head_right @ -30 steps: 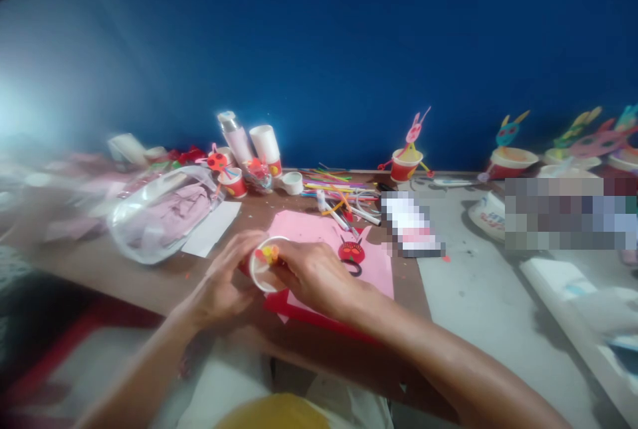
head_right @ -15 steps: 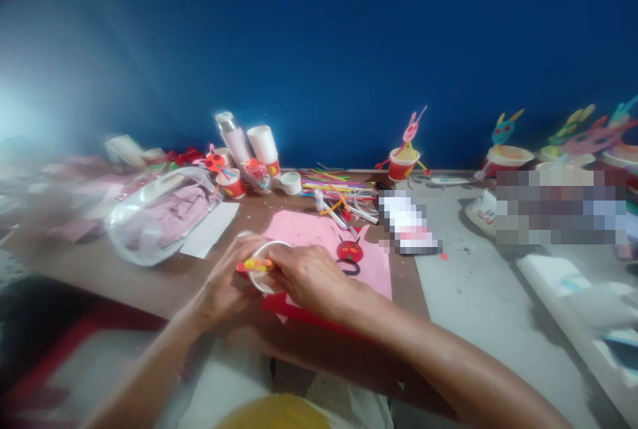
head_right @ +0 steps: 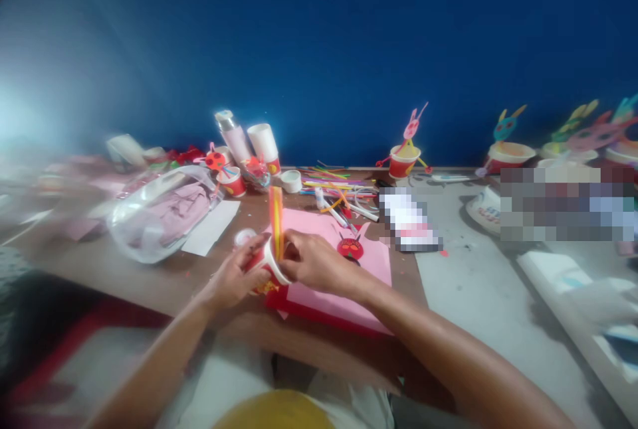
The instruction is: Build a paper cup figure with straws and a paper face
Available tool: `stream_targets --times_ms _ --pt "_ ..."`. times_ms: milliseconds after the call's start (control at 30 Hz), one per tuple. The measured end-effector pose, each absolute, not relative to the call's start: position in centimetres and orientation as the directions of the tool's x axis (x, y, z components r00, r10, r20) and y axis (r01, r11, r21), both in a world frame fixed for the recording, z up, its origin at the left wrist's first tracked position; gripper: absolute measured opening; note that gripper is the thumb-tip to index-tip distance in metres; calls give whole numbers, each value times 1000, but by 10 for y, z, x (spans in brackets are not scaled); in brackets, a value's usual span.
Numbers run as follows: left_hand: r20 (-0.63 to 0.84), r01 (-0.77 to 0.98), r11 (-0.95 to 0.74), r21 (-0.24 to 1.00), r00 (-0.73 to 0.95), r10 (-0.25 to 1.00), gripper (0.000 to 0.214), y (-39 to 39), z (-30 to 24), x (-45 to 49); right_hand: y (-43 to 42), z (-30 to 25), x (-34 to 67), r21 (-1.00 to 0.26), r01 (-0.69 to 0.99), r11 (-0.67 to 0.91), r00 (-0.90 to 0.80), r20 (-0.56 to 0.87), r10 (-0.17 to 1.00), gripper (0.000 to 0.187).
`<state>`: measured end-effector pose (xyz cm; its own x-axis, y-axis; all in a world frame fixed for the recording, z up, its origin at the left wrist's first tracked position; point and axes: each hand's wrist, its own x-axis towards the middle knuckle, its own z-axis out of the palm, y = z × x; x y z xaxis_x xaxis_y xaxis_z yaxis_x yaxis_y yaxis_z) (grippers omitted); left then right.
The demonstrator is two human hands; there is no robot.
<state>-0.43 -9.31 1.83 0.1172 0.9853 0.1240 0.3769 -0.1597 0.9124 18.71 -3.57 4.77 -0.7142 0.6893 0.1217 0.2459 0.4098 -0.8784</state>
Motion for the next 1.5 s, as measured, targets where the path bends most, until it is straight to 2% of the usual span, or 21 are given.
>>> stream_targets --times_ms 100,267,500,700,767,867,1000,1167,1500 --pt "94 296 -126 947 121 988 56 -91 13 -5 -35 45 185 -945 156 288 -727 88 681 19" --pt "92 323 -116 939 90 992 56 -91 10 -4 -36 43 181 -986 34 161 -746 82 661 18" --pt "134 391 -123 912 -2 991 47 -89 7 3 -30 28 176 -943 177 280 -651 102 752 15" --pt "251 468 -191 863 -68 966 37 -80 -7 8 -25 14 171 -944 219 247 -581 77 810 15" --pt "316 545 -217 810 -93 944 35 -80 -10 8 -24 11 171 -938 246 243 -544 74 835 16" --pt "493 664 -289 689 -137 859 25 -86 -10 9 -22 8 172 -916 292 276 -491 104 865 14" --pt "683 768 -382 514 -97 724 8 -106 -11 17 -20 4 173 -886 325 332 -485 145 863 13" --pt "670 792 -402 461 -14 742 17 -121 -20 29 -20 -2 170 -873 325 364 -507 164 846 10" --pt "649 798 -368 477 -38 760 14 -109 -29 31 -21 -3 168 -885 284 370 -507 190 841 9"
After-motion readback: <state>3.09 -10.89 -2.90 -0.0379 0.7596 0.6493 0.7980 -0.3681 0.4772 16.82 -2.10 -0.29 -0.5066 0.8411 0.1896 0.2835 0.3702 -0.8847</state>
